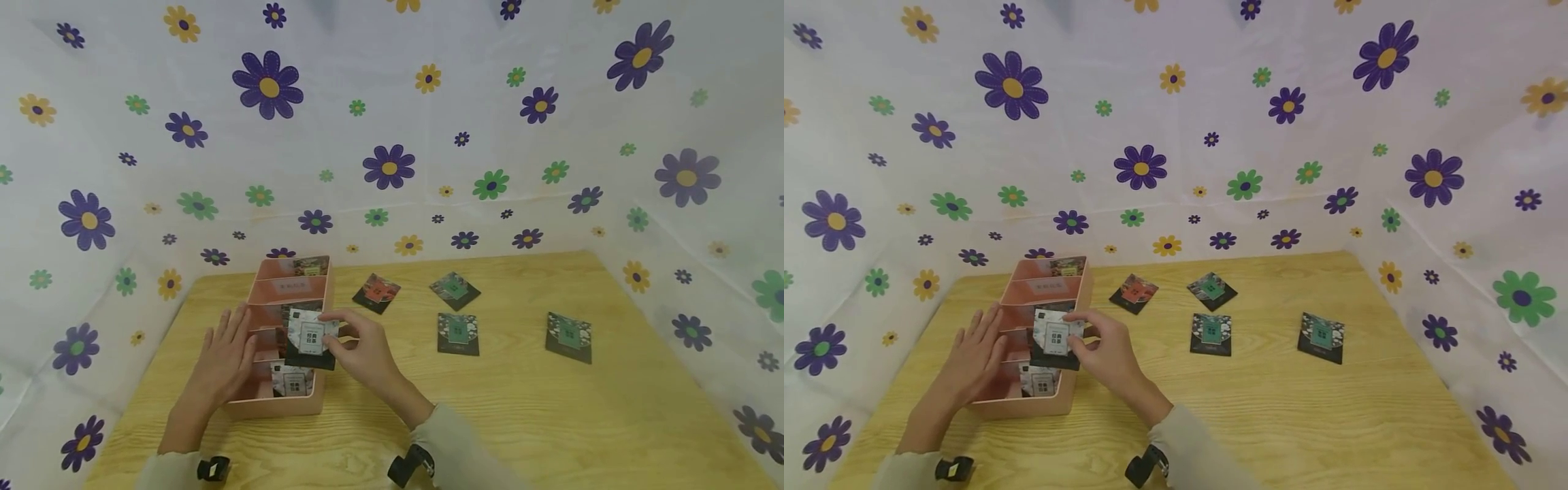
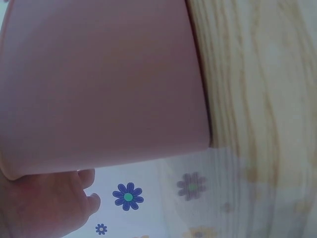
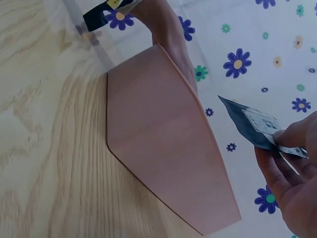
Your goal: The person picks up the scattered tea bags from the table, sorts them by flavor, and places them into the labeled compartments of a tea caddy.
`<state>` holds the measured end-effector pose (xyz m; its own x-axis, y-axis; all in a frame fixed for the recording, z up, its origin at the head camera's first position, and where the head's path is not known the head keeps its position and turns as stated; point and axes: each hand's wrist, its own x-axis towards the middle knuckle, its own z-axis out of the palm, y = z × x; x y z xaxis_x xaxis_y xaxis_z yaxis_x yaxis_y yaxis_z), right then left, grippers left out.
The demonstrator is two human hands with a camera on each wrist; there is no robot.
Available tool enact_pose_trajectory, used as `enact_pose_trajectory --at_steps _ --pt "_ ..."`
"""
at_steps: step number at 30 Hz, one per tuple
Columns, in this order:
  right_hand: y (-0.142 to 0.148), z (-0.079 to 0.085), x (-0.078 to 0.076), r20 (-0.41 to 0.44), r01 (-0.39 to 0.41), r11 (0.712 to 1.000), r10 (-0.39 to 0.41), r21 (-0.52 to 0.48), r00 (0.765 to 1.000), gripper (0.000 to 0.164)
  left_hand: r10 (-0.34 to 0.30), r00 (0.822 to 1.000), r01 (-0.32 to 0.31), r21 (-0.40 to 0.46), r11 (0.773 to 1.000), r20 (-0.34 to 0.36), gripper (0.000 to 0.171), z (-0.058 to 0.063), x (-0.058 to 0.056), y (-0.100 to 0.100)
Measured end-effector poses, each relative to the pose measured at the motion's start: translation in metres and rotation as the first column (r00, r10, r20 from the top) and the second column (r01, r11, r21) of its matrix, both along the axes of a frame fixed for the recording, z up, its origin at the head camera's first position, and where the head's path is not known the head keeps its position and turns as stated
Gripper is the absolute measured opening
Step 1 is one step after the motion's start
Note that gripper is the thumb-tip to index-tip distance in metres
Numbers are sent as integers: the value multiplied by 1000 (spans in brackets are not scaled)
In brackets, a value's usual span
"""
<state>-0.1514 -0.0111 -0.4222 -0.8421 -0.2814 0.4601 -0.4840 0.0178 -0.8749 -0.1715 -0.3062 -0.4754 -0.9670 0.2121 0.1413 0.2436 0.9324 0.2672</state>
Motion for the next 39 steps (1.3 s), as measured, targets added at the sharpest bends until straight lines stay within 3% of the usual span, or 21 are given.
enact_pose_trajectory --at_steps 3,9,15,23,28,33,39 --pt "-10 -2 2 -36 2 1000 -3 -18 999 29 0 1000 0 3 1000 -6 61 0 0 0" --pt "-24 -33 -8 -75 1 999 -3 -34 997 31 1 1000 -1 9 1000 -7 61 1 1 1" --pt "-31 -40 -4 -94 -31 999 29 -15 995 31 -4 1000 4 9 1000 -10 61 3 0 2" --pt "-36 -48 1 -193 -76 987 102 141 976 31 -14 1000 14 23 1000 4 61 0 0 -1" --pt "-35 -49 2 -272 -62 969 128 238 954 29 -15 1000 15 31 999 -17 61 -2 0 -1" --pt "-26 -43 -2 -294 -31 973 99 227 951 30 -20 999 21 36 999 -28 61 -3 -1 -1" --pt "4 -33 -12 -257 62 986 -20 155 966 28 -17 999 18 38 999 -28 60 -2 0 0"
